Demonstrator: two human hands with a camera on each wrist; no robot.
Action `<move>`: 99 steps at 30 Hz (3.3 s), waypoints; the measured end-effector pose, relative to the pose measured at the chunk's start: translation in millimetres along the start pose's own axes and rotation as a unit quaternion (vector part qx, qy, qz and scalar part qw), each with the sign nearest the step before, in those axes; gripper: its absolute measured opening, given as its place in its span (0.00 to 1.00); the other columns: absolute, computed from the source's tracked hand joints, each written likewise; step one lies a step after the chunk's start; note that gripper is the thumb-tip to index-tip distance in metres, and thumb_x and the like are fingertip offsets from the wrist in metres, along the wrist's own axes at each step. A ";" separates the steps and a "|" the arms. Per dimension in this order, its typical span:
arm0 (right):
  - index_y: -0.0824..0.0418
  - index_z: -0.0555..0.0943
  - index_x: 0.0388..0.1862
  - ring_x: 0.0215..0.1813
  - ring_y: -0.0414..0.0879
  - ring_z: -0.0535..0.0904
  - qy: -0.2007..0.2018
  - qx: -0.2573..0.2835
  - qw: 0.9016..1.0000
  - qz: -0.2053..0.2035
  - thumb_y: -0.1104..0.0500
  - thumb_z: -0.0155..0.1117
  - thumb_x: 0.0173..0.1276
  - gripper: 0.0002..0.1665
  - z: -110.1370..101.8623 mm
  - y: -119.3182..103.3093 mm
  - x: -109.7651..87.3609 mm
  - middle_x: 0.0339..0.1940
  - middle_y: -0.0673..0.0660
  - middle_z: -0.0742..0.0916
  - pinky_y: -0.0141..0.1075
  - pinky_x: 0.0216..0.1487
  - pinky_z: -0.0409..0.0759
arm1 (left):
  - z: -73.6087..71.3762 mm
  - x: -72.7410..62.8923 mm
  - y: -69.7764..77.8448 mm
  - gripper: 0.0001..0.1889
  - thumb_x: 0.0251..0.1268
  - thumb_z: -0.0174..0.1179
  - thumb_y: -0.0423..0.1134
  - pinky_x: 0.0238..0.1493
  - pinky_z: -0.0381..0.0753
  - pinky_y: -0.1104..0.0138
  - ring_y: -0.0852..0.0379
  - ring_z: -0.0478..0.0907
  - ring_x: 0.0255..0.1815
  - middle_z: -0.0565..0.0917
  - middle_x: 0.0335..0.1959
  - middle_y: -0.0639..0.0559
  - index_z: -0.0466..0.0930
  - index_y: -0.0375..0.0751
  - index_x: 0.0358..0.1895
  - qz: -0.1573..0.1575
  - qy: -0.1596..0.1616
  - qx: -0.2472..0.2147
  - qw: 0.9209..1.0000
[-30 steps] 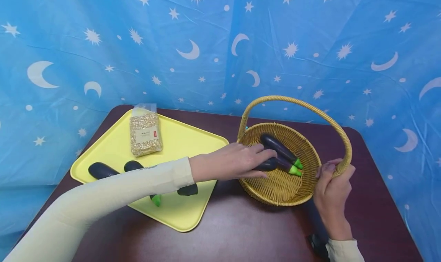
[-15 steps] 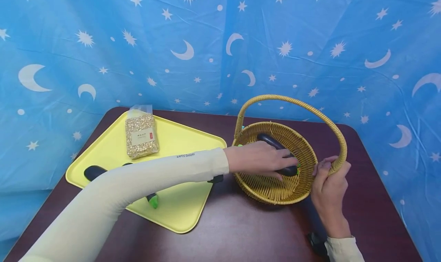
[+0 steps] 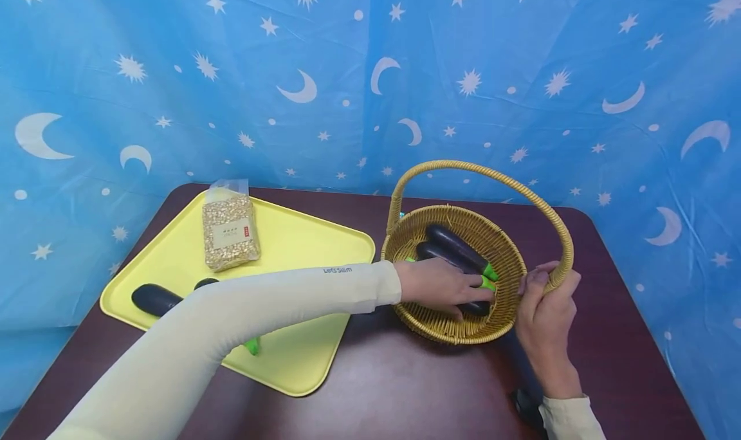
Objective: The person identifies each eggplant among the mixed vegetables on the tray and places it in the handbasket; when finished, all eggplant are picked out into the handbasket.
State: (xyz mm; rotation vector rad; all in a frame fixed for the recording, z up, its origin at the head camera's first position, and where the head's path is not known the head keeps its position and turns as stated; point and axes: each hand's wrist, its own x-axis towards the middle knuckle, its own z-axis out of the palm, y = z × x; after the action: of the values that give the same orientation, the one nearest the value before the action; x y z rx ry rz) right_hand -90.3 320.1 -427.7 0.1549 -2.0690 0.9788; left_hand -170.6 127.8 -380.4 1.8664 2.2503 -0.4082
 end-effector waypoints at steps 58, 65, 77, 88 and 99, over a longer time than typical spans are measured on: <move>0.86 0.63 0.53 0.27 0.31 0.70 -0.013 -0.006 1.000 0.010 0.66 0.39 0.85 0.18 1.0 -8.9 1.4 0.25 0.59 0.75 0.19 0.34 0.67 | 49.5 -277.3 -28.1 0.05 0.71 0.72 0.36 0.42 0.78 0.63 0.56 0.76 0.40 0.82 0.41 0.52 0.88 0.42 0.46 -0.198 0.344 -0.208 0.894; 0.86 0.64 0.53 0.27 0.30 0.69 -0.015 -0.010 1.000 0.002 0.66 0.40 0.85 0.18 0.0 -7.1 2.6 0.25 0.58 0.75 0.19 0.33 0.66 | 97.5 -311.3 -20.8 0.05 0.67 0.74 0.34 0.41 0.80 0.62 0.54 0.80 0.37 0.83 0.38 0.58 0.90 0.44 0.44 -0.263 0.275 -0.239 0.893; 0.87 0.63 0.54 0.27 0.29 0.69 -0.016 -0.003 1.000 0.009 0.66 0.40 0.84 0.19 0.0 -13.9 0.6 0.26 0.61 0.75 0.18 0.35 0.68 | 135.1 -356.9 -10.8 0.17 0.63 0.77 0.55 0.52 0.78 0.55 0.58 0.78 0.49 0.83 0.45 0.61 0.89 0.50 0.47 -0.279 0.244 -0.226 0.901; 0.86 0.63 0.53 0.27 0.28 0.68 -0.015 -0.003 1.000 -0.003 0.66 0.39 0.84 0.18 -2.7 -10.4 2.1 0.25 0.62 0.74 0.18 0.35 0.68 | 150.6 -379.7 -4.6 0.42 0.45 0.76 0.76 0.52 0.80 0.52 0.52 0.76 0.53 0.81 0.54 0.53 0.87 0.48 0.56 -0.323 0.222 -0.206 0.897; 0.88 0.63 0.53 0.27 0.29 0.69 -0.016 0.000 1.000 -0.008 0.67 0.40 0.84 0.18 -1.8 -9.5 0.0 0.25 0.59 0.75 0.18 0.36 0.69 | 157.2 -369.2 -7.6 0.33 0.47 0.82 0.67 0.49 0.80 0.56 0.59 0.74 0.47 0.79 0.48 0.59 0.87 0.51 0.53 -0.300 0.197 -0.233 0.904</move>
State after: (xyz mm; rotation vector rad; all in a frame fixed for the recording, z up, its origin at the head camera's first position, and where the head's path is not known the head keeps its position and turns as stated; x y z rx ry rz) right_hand -85.1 314.8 -421.5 0.1880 -2.0949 0.9721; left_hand -112.7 -268.2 -411.1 1.0617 2.8333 0.4526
